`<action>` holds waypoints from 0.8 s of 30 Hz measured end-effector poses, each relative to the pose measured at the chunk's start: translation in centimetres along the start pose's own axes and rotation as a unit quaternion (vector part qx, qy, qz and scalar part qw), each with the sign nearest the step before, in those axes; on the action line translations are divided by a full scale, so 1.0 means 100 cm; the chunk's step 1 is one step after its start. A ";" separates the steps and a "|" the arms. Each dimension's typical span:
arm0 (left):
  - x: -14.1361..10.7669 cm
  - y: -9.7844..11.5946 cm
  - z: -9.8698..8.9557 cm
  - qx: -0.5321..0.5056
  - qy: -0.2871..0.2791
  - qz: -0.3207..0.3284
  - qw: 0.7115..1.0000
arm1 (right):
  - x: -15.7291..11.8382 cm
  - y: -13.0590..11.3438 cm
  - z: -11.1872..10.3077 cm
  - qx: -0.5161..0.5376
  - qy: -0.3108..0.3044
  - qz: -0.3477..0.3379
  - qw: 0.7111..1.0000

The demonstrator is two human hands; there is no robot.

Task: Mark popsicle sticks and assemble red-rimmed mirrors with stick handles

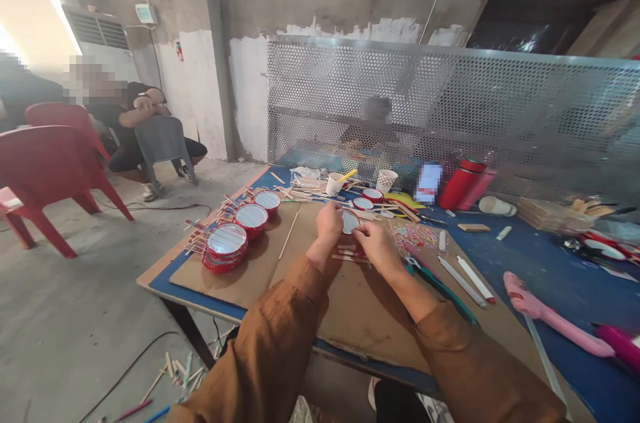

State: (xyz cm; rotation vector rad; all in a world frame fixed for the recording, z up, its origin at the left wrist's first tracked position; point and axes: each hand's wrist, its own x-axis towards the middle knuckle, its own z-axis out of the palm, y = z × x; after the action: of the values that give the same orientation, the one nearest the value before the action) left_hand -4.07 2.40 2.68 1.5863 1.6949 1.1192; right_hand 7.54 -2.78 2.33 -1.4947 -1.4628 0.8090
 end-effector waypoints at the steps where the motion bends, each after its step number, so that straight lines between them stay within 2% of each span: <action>1: 0.000 0.000 0.000 -0.001 0.002 0.001 1.000 | 0.001 0.001 0.000 0.019 -0.001 0.004 1.000; 10: 0.006 0.000 -0.002 -0.030 0.004 -0.015 0.999 | 0.005 0.000 0.001 0.161 0.005 0.051 0.986; 24: 0.007 0.000 -0.002 -0.035 0.028 0.006 0.999 | 0.008 0.000 -0.001 0.233 0.014 0.088 0.968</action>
State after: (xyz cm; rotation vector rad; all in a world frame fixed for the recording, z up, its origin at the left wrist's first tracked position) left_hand -4.33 3.07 2.86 1.5363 1.6644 1.2253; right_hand 7.74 -2.02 2.51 -1.2740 -1.0323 1.1443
